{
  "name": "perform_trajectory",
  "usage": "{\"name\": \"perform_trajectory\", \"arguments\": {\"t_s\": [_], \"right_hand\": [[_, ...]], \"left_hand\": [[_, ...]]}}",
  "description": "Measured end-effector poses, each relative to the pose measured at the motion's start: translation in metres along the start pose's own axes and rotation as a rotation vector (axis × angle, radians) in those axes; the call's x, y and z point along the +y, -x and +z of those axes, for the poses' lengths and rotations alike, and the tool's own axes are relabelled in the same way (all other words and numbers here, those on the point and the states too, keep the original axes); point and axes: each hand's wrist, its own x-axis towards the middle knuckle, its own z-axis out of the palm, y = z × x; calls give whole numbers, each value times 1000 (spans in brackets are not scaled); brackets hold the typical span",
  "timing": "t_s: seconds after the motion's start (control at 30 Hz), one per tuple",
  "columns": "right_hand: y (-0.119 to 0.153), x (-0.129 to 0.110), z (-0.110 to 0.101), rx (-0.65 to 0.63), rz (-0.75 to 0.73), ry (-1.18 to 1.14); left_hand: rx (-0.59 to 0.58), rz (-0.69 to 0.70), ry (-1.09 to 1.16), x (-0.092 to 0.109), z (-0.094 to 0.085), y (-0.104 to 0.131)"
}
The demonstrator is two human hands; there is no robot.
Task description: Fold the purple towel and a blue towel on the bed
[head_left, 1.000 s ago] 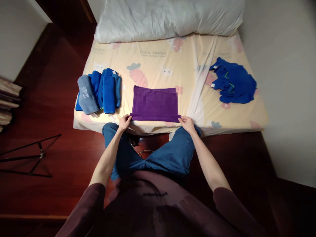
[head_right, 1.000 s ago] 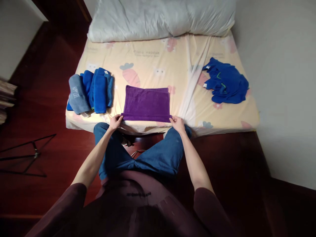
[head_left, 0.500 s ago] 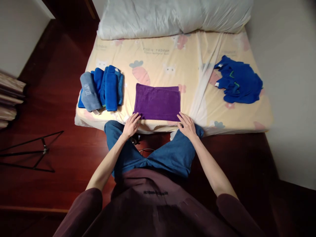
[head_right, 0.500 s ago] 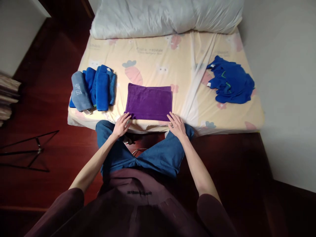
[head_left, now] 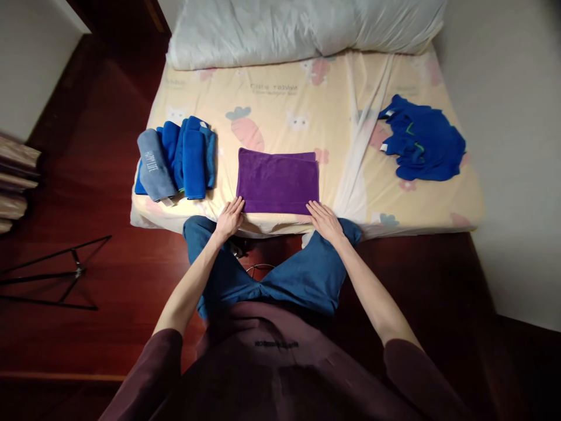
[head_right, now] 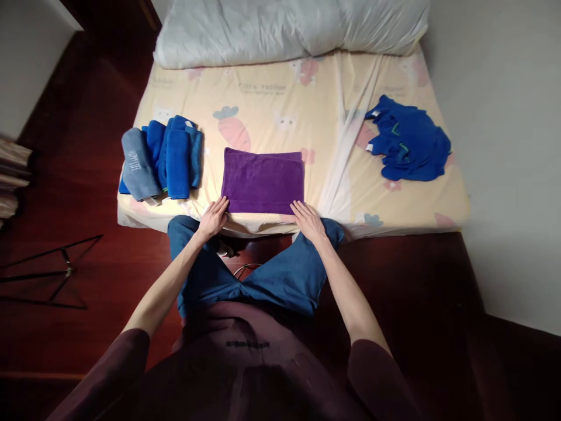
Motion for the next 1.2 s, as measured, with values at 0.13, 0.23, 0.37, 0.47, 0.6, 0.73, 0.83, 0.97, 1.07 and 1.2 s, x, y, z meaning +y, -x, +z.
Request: {"name": "perform_trajectory", "arguments": {"t_s": [0.13,0.23,0.37,0.47,0.6,0.73,0.83,0.97,1.07,1.2], "right_hand": [[-3,1,2,0,22,-25],[-5,1,1,3,41,-47],[-6,1,0,-7,63,-66],[-7,3,2,-9,69,-71],[-14,3,6,29,102,-87],[-23,2,7,68,147,-95],[-18,1,5,68,145,-95],[4,-1,3,54,109,-134],[15,-4,6,75,167,-179],[10,-5,7,156,221,-266]], "left_hand": [[11,-15,6,-3,4,-3],[17,-32,19,-4,4,-7],[4,-70,32,-5,4,-13],[-7,-99,33,-2,5,-17],[-9,-130,6,3,6,-22],[-50,-98,-11,5,-1,-23],[-73,-68,3,0,-11,-15],[-82,4,52,-14,-18,10],[-41,24,133,-23,-13,24],[112,-8,345,-31,-2,22]]}}
